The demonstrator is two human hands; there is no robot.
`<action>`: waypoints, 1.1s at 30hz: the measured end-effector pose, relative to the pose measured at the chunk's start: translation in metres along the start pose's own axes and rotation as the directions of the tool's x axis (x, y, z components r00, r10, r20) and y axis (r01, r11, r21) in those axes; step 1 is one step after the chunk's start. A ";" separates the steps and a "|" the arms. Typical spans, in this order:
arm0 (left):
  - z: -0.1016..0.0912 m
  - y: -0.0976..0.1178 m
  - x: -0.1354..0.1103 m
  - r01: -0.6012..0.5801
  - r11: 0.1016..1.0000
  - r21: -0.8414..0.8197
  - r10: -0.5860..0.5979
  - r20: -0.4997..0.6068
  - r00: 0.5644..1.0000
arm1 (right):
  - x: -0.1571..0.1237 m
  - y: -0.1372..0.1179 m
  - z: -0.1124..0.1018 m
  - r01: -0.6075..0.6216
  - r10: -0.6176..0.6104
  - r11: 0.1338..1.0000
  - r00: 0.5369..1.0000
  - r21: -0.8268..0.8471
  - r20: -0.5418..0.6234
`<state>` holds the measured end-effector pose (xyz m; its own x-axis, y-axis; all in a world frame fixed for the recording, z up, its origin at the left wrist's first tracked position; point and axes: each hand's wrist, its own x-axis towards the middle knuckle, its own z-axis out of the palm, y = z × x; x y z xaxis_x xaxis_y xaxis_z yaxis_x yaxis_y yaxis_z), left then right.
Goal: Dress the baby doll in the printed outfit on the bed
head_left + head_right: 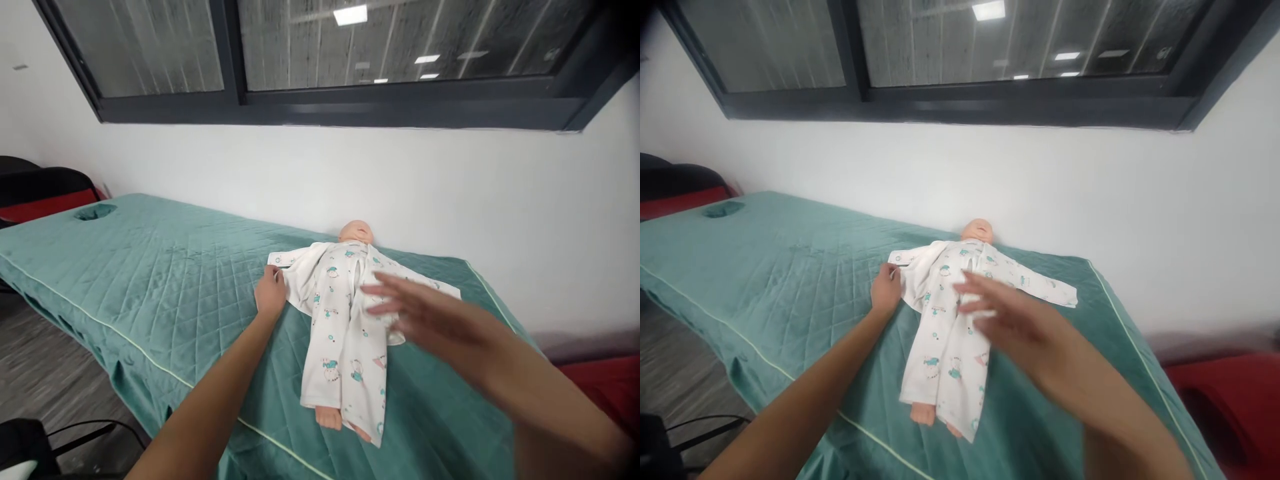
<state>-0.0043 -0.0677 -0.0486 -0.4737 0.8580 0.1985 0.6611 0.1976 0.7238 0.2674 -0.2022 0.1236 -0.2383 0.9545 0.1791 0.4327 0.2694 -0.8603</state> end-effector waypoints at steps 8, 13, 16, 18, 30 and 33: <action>0.006 -0.005 0.001 0.011 0.979 -0.205 -0.023 -0.056 0.998 | 0.169 0.096 0.018 -0.421 0.258 0.795 0.887 -0.437 -0.383; 0.001 0.001 -0.009 0.003 0.910 -0.415 -0.028 -0.054 0.998 | 0.172 0.120 0.025 -0.427 0.277 0.796 0.887 -0.429 -0.369; -0.006 0.016 -0.024 0.015 0.891 -0.454 -0.034 -0.033 0.999 | 0.173 0.126 0.017 -0.368 0.249 0.853 0.910 -0.369 -0.333; -0.011 0.032 -0.035 0.018 0.879 -0.476 -0.036 -0.029 0.999 | 0.175 0.130 0.011 -0.297 0.203 0.904 0.931 -0.308 -0.302; -0.011 0.110 -0.074 -0.544 0.777 -0.318 0.630 0.385 0.674 | 0.177 0.123 0.017 -0.295 0.198 0.938 0.886 -0.182 -0.419; -0.007 0.107 -0.053 -0.397 0.860 -0.320 0.480 0.248 0.841 | 0.178 0.125 0.016 -0.295 0.211 0.943 0.888 -0.154 -0.409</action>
<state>0.0874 -0.0947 0.0227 0.0633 0.9342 0.3510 0.5709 -0.3224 0.7551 0.2646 -0.0009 0.0405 0.2353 0.9565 0.1723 0.6124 -0.0083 -0.7905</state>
